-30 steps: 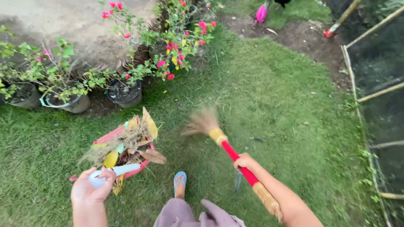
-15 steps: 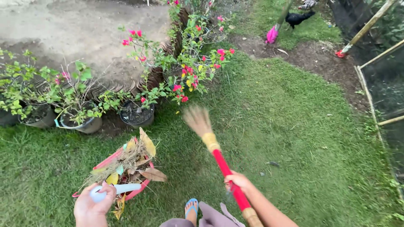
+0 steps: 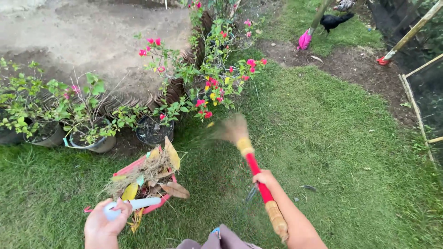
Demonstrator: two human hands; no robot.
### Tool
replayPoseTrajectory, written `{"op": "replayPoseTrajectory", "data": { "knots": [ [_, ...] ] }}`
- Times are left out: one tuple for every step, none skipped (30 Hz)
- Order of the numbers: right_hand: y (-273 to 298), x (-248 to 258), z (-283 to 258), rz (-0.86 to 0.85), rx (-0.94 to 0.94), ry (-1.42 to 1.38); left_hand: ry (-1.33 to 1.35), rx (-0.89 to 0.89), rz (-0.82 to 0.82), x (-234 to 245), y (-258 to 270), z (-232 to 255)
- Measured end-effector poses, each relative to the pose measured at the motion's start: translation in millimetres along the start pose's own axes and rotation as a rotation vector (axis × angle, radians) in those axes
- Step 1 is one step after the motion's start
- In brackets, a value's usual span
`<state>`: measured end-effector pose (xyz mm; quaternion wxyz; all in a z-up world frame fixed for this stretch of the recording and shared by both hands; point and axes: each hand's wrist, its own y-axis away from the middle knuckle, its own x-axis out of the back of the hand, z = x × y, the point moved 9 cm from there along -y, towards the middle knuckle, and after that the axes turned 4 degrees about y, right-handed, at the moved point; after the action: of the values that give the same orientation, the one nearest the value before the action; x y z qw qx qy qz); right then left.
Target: Sweeping dry leaves into a dustpan in an outdoor yard.
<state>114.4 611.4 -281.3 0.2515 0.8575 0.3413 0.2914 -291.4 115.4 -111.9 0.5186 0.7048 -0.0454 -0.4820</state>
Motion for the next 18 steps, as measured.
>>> {"op": "replayPoseTrajectory", "data": {
  "knots": [
    [6, 18, -2, 0.111, 0.011, -0.022, -0.012, 0.022, 0.033, 5, -1, -1],
    [14, 19, 4, 0.113, 0.004, -0.024, -0.015, 0.025, 0.039, 3, -3, -2],
    [23, 26, 6, 0.187, 0.049, -0.088, -0.027, 0.042, 0.033, 0, -4, -5],
    [30, 36, 3, 0.265, 0.103, -0.155, -0.042, 0.06, 0.016, -8, -7, -9],
    [38, 37, 2, 0.271, 0.106, -0.16, -0.047, 0.064, 0.01, -12, -11, -11],
    [46, 32, 3, 0.19, 0.108, -0.325, -0.04, 0.063, 0.02, -13, -14, -13],
    [54, 26, 4, 0.107, 0.109, -0.489, -0.033, 0.062, 0.03, -12, -18, -15],
    [64, 20, 5, 0.113, 0.107, -0.492, -0.039, 0.068, 0.032, -15, -22, -17],
    [73, 3, 9, 0.004, 0.047, -0.567, -0.011, 0.11, 0.049, -15, -26, -23],
    [81, -12, 11, -0.105, -0.007, -0.642, 0.016, 0.154, 0.061, -18, -31, -30],
    [78, -21, 9, -0.097, -0.005, -0.647, 0.011, 0.16, 0.059, -20, -36, -32],
    [77, -35, 9, -0.155, -0.031, -0.556, -0.036, 0.141, 0.057, -20, -41, -33],
    [76, -48, 9, -0.213, -0.057, -0.464, -0.083, 0.121, 0.055, -20, -46, -34],
    [56, -44, 11, -0.207, -0.055, -0.469, -0.089, 0.126, 0.053, -22, -50, -36],
    [36, -41, 13, -0.227, -0.036, -0.307, -0.104, 0.125, 0.062, -23, -53, -38],
    [20, -38, 18, -0.246, -0.025, -0.141, -0.114, 0.126, 0.077, -20, -56, -40],
    [-4, -15, 17, -0.24, -0.031, -0.141, -0.115, 0.134, 0.081, -18, -60, -44],
    [-32, 12, 17, -0.142, -0.037, 0.043, -0.11, 0.135, 0.051, -23, -64, -45]
  ]
}}
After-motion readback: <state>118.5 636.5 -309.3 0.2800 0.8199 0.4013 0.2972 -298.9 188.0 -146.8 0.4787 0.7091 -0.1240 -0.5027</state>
